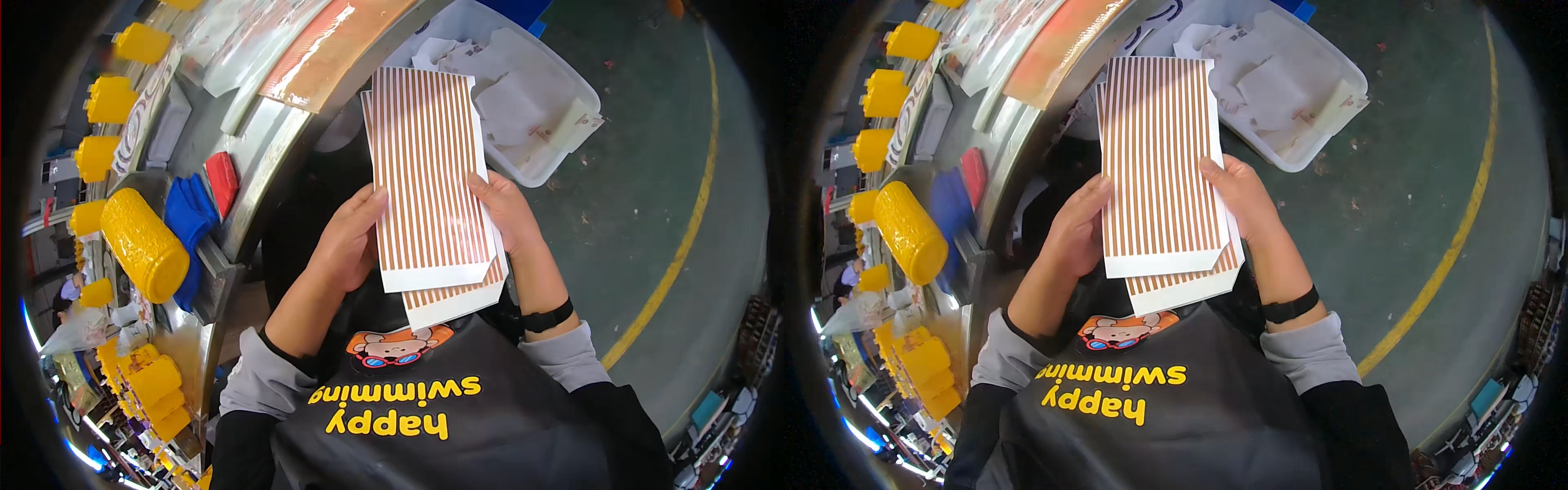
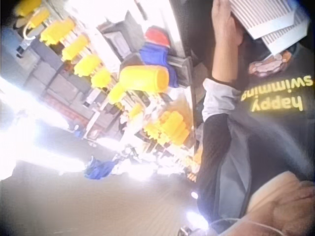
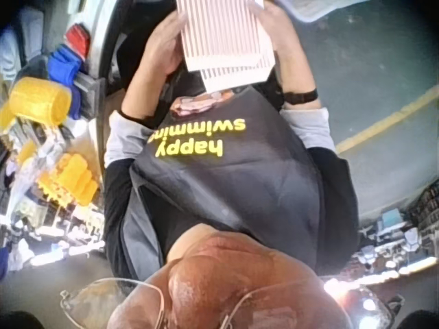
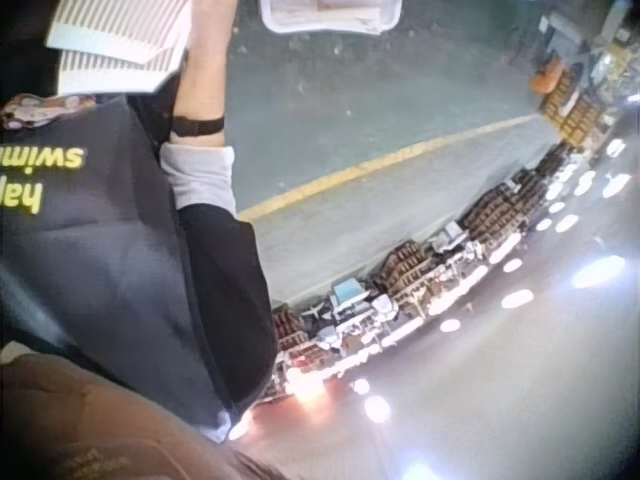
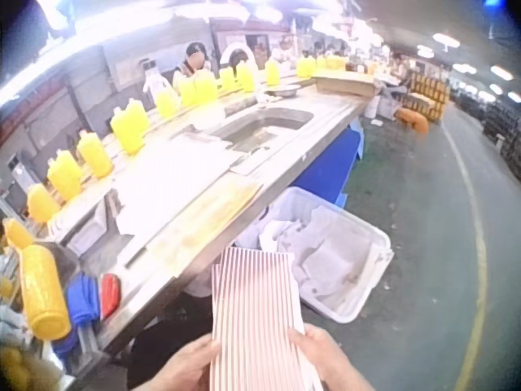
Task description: Applying adhesive labels to yellow decorative bottles and cleaning residue with a scraper and cloth in a factory setting.
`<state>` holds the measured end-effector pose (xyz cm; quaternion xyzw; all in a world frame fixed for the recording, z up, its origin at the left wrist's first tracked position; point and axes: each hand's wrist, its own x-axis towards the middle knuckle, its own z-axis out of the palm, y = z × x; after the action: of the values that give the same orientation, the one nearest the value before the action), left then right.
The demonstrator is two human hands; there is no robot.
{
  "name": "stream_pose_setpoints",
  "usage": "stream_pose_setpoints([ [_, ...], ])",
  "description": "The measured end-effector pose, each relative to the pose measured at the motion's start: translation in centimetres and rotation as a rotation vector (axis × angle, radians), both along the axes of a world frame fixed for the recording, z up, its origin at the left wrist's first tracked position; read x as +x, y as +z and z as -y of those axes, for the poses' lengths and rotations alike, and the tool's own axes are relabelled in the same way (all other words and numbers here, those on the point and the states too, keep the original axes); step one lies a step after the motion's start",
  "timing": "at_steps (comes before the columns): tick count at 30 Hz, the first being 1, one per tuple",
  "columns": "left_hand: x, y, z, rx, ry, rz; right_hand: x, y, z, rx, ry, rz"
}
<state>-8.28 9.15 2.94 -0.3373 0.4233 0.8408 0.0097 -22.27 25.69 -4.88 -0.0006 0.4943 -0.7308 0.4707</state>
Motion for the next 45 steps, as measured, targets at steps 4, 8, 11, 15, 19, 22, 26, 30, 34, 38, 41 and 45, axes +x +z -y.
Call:
stream_pose_setpoints([
  [4, -0.3, 0.8, 0.0, 0.140, -0.005, -0.037, 0.1, -1.5, -0.3, -0.111, 0.022, 0.191],
  [8, 0.5, 1.2, -0.2, 0.135, -0.093, -0.096, 0.6, -2.3, -0.3, -0.095, -0.033, 0.244],
  [11, 1.4, 1.2, -0.7, 0.065, -0.176, -0.139, 0.5, -2.3, 0.0, -0.078, -0.040, 0.283],
  [15, 1.3, 1.4, -1.4, 0.072, -0.247, -0.196, 0.6, -1.4, 0.0, -0.136, -0.031, 0.329],
  [19, 1.0, 1.3, -2.1, 0.066, -0.293, -0.202, 0.9, -1.9, 0.1, -0.144, -0.044, 0.363],
  [22, 1.0, 1.1, -2.4, 0.071, -0.341, -0.164, 1.0, -1.8, -0.4, -0.204, -0.008, 0.362],
  [26, 1.1, 1.6, -2.7, 0.142, -0.355, -0.205, 1.3, -2.2, -0.6, -0.241, 0.002, 0.327],
  [30, 1.0, 1.6, -2.7, -0.023, -0.404, -0.174, 1.5, -2.2, -1.2, -0.346, 0.009, 0.392],
  [34, 0.9, 1.9, -3.3, 0.014, -0.475, -0.161, 1.7, -1.9, -1.3, -0.360, -0.009, 0.416],
  [38, 0.4, 2.0, -3.8, -0.004, -0.456, -0.170, 1.5, -2.3, -1.4, -0.436, 0.054, 0.407],
  [41, -0.2, 2.6, -4.0, -0.074, -0.492, -0.154, 1.5, -2.7, -1.7, -0.433, 0.064, 0.389],
  [45, -0.4, 1.9, -4.4, -0.017, -0.502, -0.146, 1.1, -3.9, -2.1, -0.534, 0.095, 0.410],
])
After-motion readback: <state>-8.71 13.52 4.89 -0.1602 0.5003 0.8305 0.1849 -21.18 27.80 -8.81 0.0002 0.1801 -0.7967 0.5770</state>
